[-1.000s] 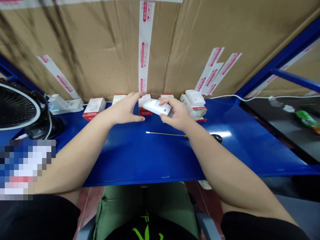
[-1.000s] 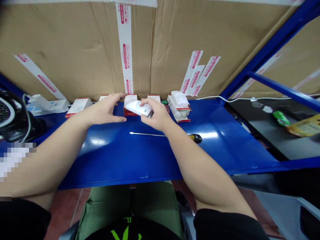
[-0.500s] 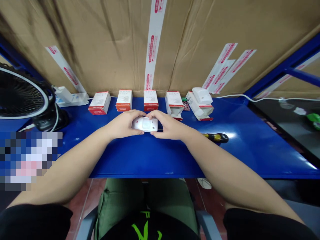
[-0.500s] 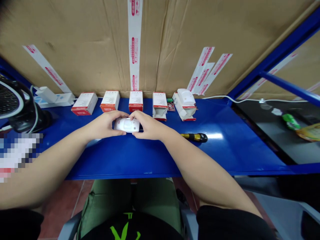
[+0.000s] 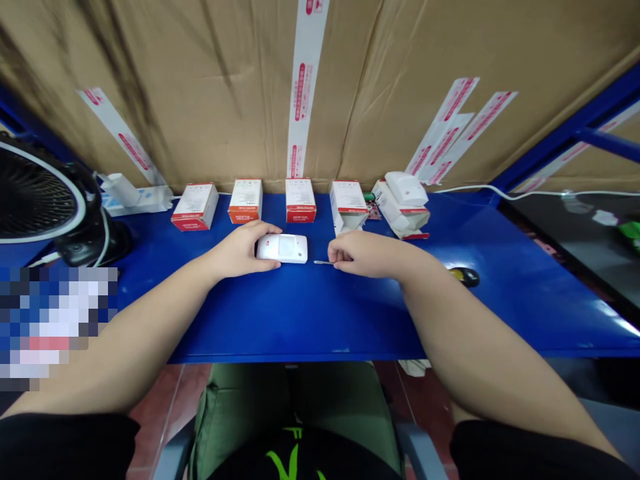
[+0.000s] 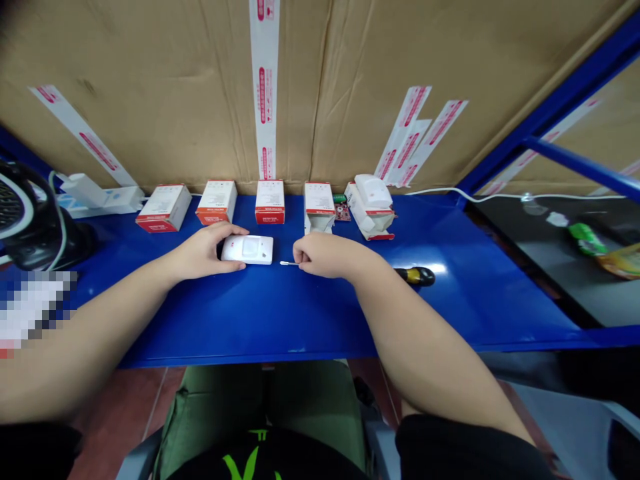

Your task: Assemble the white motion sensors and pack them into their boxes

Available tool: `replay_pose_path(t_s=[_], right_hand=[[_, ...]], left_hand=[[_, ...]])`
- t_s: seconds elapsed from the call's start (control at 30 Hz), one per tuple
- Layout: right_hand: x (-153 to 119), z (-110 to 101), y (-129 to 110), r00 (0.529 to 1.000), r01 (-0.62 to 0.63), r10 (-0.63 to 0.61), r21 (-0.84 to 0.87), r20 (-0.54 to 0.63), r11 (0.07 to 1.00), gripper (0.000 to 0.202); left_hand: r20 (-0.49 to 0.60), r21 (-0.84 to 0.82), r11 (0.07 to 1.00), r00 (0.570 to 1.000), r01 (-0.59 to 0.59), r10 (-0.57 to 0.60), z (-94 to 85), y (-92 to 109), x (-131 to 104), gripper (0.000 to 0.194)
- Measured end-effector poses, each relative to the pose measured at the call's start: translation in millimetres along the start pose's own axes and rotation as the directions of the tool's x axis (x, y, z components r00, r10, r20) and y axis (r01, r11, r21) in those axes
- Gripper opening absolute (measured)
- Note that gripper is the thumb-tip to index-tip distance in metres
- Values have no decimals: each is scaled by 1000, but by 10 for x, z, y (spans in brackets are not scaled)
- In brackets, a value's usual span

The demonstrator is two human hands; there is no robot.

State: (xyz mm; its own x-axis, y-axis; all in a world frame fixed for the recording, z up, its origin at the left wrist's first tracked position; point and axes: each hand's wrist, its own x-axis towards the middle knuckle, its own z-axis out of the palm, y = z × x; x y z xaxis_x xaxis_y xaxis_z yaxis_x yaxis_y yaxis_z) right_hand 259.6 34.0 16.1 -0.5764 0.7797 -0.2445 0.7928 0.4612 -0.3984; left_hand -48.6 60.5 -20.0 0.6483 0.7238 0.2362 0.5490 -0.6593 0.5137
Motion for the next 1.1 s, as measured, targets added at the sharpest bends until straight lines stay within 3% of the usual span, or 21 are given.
replay_pose_path(t_s=[0.1,0.17,0.23,0.3,0.37,0.53,0.7,0.97,1.1], right_hand=[[-27,-27,84,1000,-4,4,13,2,1000,13],[0,-1,109,997,40,-38,33,-62,999,6],[63,67,88,972,131,-116,57,-206,990,24],[152,164,24,912,230,-196,56,-359,971,48],[250,266,-64,865,292,-255,19,-433,956,58],[408,399,-224,882,258,-235,3,-410,966,44],[458,414,-212,897,210,-173,49,-407,976,48],[484,397,-139,874,271,-161,184,-459,945,49],[435,368,-70,860,340,-132,361,-493,868,50]], left_hand=[[3,18,1000,1000,-9,9,19,9,-2,59],[6,18,1000,1000,-3,3,28,24,-4,59],[2,11,1000,1000,3,-3,41,47,-5,60],[-14,3,1000,1000,0,0,61,77,-6,61],[-44,-7,1000,999,-8,7,84,108,-6,62],[-89,-68,997,996,24,-30,135,119,-5,60],[-64,-175,978,990,110,-123,176,31,15,63],[-77,-150,980,987,131,-144,166,43,26,73],[-67,-199,971,987,133,-149,156,46,7,83]])
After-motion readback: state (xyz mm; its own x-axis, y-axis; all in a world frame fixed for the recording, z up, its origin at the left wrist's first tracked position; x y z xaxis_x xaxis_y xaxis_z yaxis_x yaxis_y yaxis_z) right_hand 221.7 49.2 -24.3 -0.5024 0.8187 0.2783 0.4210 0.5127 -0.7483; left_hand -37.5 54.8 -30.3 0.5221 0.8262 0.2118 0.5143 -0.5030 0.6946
